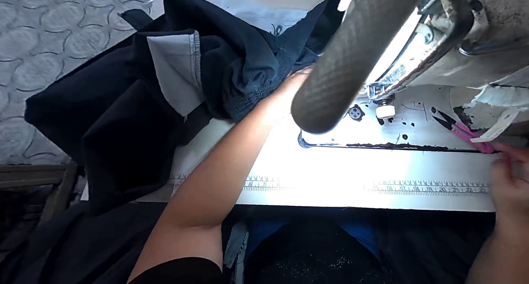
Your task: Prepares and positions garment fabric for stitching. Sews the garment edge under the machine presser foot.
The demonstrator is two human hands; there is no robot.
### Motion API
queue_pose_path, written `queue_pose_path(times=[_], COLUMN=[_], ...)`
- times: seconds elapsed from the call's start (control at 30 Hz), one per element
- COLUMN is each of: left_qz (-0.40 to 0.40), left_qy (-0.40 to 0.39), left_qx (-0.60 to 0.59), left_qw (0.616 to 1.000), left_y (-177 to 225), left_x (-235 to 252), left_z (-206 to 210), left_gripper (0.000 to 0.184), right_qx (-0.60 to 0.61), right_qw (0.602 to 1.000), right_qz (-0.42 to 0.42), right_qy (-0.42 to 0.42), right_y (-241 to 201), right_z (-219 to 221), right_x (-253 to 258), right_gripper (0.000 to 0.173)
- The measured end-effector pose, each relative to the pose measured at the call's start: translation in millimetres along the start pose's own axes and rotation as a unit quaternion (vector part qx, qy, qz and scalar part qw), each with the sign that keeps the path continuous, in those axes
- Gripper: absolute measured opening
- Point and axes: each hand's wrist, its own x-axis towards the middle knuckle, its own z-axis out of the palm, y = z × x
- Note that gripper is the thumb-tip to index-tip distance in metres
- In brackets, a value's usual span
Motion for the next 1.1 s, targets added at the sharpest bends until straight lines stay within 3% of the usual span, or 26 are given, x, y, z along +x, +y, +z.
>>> queue_pose_path(times=[0.07,0.13,0.27,0.33,0.43,0.5,0.57,0.63,0.73,0.77,0.83,0.87,0.93,1.0,1.03,1.1], left_qz=[-0.024,-0.012,0.052,0.050,-0.014,-0.043,-0.051,-0.053,-0.056,-0.057,-0.057,-0.058,-0.063,-0.066,-0.069,-0.081], left_qy=[-0.027,-0.016,0.089,0.101,0.005,-0.014,-0.017,-0.020,-0.032,-0.039,-0.044,-0.047,-0.053,-0.051,-0.050,-0.054], left_qx=[-0.050,-0.063,-0.023,0.024,0.007,-0.017,-0.014,-0.021,-0.031,-0.030,-0.032,-0.034,-0.040,-0.040,-0.038,-0.030], left_qw=[0.998,0.998,0.994,0.993,1.000,0.999,0.998,0.998,0.997,0.997,0.997,0.997,0.996,0.996,0.996,0.995], left_y=[27.1,25.8,-20.1,-19.6,19.4,23.4,18.6,18.1,18.5,18.9,19.7,20.3,21.1,21.4,22.2,25.1], left_x=[-0.9,1.1,19.9,18.4,1.3,2.0,6.3,6.2,6.5,6.9,7.3,7.6,8.3,8.7,8.8,8.9], left_z=[-14.8,-12.1,37.0,46.0,-1.9,-18.1,-20.0,-19.3,-22.2,-22.8,-23.2,-23.6,-24.7,-23.1,-21.9,-20.5], left_gripper=[0.046,0.031,0.034,0.036,0.031,0.031,0.034,0.034,0.034,0.035,0.035,0.035,0.035,0.034,0.034,0.035], right_qx=[0.003,-0.030,-0.115,-0.116,-0.019,0.029,0.008,-0.050,0.022,0.024,-0.047,-0.068,-0.055,0.000,0.006,-0.012], right_qw=[0.996,0.987,0.976,0.980,0.993,0.982,0.948,0.906,0.916,0.921,0.892,0.884,0.903,0.915,0.918,0.918], right_qz=[-0.011,0.016,0.055,0.051,0.004,0.049,0.098,0.079,0.024,-0.004,0.059,0.061,-0.105,-0.259,-0.273,-0.237], right_qy=[-0.089,-0.158,-0.175,-0.155,-0.113,-0.178,-0.304,-0.412,-0.401,-0.389,-0.445,-0.459,-0.413,-0.310,-0.286,-0.318], right_y=[-20.6,-29.5,-42.6,-53.5,-87.6,-121.3,-146.6,-144.6,-120.0,-127.1,-174.0,-176.2,-123.5,-71.5,-65.0,-83.5], right_z=[6.4,13.3,22.2,26.6,41.3,55.5,73.7,98.8,128.9,126.2,108.0,111.8,141.0,172.1,178.6,173.6], right_x=[11.4,20.2,39.3,47.3,73.0,95.8,122.3,136.4,135.8,138.0,153.1,155.2,147.0,137.8,134.6,134.9], right_gripper=[0.036,0.040,0.031,0.028,0.029,0.034,0.030,0.035,0.031,0.032,0.030,0.029,0.027,0.030,0.033,0.032])
